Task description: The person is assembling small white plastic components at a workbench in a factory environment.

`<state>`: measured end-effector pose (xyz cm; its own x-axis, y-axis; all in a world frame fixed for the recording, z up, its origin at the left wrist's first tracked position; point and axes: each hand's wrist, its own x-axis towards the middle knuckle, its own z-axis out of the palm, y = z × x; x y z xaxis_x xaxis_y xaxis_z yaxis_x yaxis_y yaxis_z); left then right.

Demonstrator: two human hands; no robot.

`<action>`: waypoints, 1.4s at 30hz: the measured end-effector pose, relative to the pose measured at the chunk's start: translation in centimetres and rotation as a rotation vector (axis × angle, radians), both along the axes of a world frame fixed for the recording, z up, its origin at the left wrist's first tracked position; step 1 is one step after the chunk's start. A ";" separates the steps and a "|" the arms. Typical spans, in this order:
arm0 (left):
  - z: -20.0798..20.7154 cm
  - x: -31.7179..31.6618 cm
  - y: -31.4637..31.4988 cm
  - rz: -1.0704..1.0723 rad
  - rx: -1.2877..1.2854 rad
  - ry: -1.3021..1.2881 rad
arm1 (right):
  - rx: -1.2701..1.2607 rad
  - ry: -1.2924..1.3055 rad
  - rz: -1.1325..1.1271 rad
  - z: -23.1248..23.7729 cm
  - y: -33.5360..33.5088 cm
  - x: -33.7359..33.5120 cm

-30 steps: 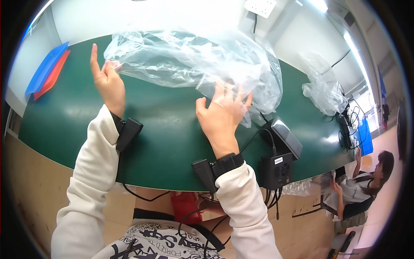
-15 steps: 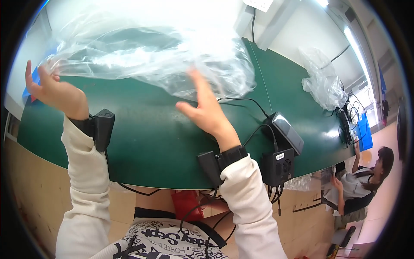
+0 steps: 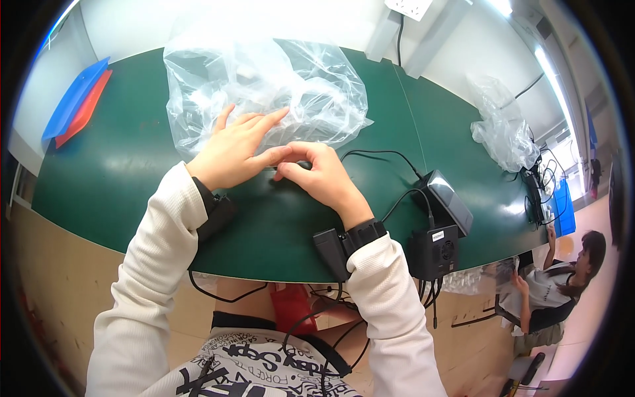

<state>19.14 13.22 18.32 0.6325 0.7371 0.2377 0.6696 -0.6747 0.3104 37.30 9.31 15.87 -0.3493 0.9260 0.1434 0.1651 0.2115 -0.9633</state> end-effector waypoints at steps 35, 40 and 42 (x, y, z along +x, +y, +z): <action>-0.5 -0.5 2.4 0.103 0.491 -0.779 | 0.346 -0.179 -0.575 -0.7 0.7 0.5; 0.8 -0.8 1.6 0.309 0.959 -0.650 | 0.341 -0.253 -0.594 -1.2 0.9 0.8; 1.8 -0.3 0.4 0.226 1.022 -0.681 | 0.257 -0.264 -0.593 -0.7 0.5 0.8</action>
